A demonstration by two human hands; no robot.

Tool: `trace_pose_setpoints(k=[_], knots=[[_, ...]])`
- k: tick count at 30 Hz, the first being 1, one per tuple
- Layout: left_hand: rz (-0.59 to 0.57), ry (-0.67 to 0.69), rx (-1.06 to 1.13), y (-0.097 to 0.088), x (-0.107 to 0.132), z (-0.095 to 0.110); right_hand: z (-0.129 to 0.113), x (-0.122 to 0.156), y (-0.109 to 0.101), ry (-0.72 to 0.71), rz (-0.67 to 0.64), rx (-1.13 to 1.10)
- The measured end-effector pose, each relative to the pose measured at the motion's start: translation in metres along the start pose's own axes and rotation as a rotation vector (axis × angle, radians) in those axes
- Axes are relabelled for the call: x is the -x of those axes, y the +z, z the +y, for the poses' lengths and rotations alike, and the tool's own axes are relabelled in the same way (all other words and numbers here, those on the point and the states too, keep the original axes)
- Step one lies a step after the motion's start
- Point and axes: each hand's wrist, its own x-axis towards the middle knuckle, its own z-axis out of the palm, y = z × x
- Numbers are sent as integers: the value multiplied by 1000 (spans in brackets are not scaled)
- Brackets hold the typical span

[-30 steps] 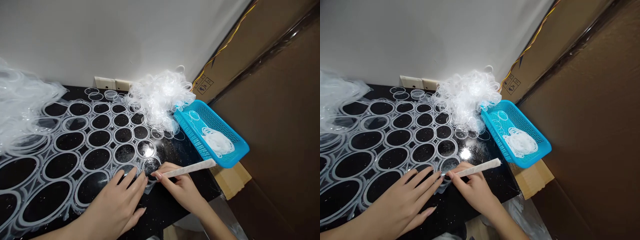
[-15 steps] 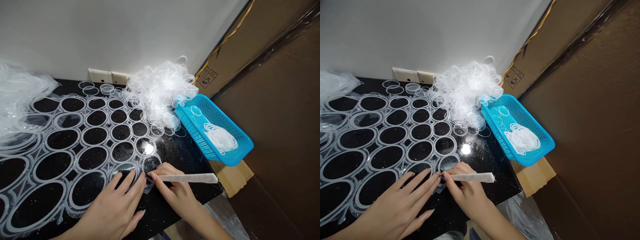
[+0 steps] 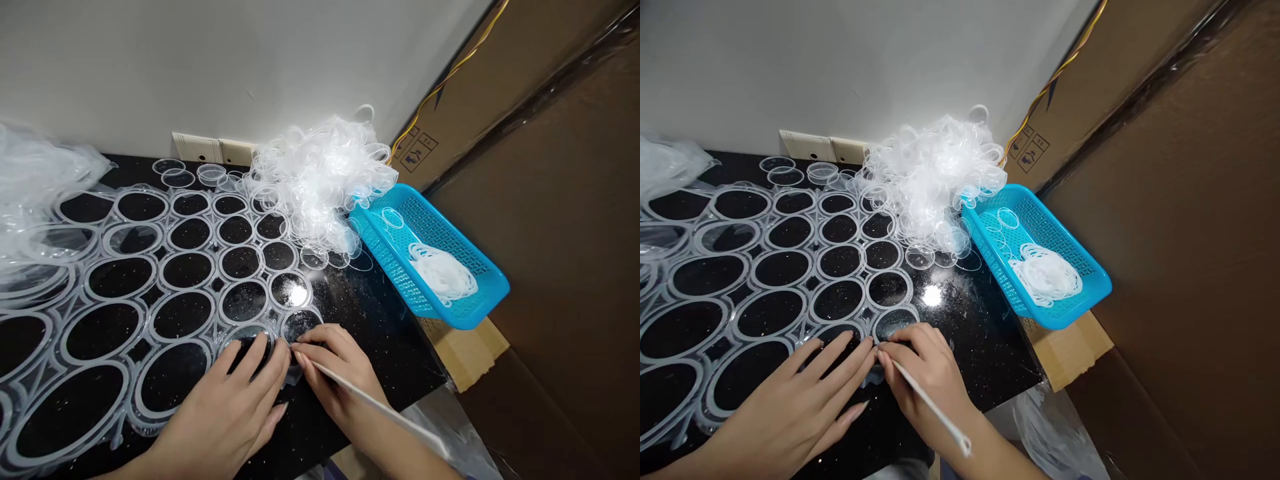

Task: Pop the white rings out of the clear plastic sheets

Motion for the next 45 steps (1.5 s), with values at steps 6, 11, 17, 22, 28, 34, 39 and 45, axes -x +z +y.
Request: trace_pose_setpoints(k=[6,11,17,22,28,34,39,45], knots=[[-46,19,-5,-3,-3,-3,2,2,9,-123,58,196],[-29,45,10,-3,1,-5,7,0,13,-99,73,329],[-24,40,20,0,6,-4,17,-12,-10,-134,147,251],[-12,33,15,1,8,-6,36,-27,-45,-78,419,376],[-10,10,14,-1,8,-5,50,-33,-80,131,769,346],[33,-82,233,-5,2,-17,32,-28,-94,279,671,-224],[-225,-352,1085,-28,-13,-43,-4,-31,-66,427,-36,-852],[-521,-583,1839,-45,-16,-50,-25,-53,-38,490,-149,-987]])
